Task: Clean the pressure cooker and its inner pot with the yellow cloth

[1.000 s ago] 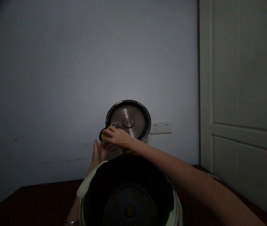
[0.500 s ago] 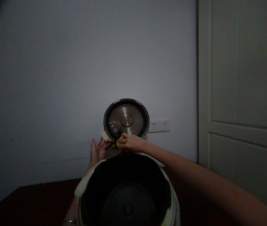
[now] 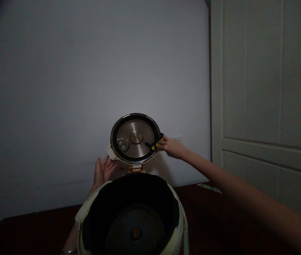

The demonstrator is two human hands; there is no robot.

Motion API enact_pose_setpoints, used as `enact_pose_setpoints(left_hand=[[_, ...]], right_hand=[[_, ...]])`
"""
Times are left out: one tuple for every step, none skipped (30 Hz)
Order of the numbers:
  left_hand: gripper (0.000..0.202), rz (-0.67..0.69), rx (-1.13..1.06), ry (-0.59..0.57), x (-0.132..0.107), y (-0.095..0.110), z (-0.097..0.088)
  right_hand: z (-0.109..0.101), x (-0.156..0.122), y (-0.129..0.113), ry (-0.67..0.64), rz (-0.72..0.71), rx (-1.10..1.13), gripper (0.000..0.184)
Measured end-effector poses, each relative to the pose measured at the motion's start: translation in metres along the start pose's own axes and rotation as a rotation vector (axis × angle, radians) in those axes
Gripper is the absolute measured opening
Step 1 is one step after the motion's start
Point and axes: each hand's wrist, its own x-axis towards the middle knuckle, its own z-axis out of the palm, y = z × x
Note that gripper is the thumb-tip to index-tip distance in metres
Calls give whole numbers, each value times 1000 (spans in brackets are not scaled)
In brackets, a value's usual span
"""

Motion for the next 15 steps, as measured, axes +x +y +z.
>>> enact_pose_setpoints(left_hand=[[57,5,0,-3,0,0,0],[57,10,0,-5,1,0,0],[57,11,1,-2,1,0,0],[56,10,2,4,1,0,0],[56,7,4,13,1,0,0],[56,4,6,21,0,0,1],[56,1,9,27,0,1,2],[55,-2,12,30,-1,1,3],[55,-4,13,33,-2,2,4],[54,-7,13,36,-3,2,5],[54,-8,13,38,-4,3,5],[54,-10,11,42,-4,3,6],[54,-12,9,45,-5,3,6],[54,-14,6,46,-5,4,6],[54,-15,2,44,-5,4,6]], right_hand=[[-4,2,4,-1,18,-41,43],[-6,3,6,-2,36,-78,44],[-7,4,6,1,53,-107,44],[-5,4,4,8,72,-120,44],[-2,3,0,15,91,-119,43],[3,1,-7,23,109,-103,42],[9,-1,-15,32,120,-72,41],[16,-4,-25,41,120,-25,41],[23,-6,-36,51,110,33,41],[30,-7,-47,63,93,99,42],[36,-8,-58,74,73,169,42],[40,-7,-68,82,54,235,43],[42,-5,-76,86,40,291,43],[43,-3,-82,84,31,333,43],[42,0,-85,74,22,358,41]])
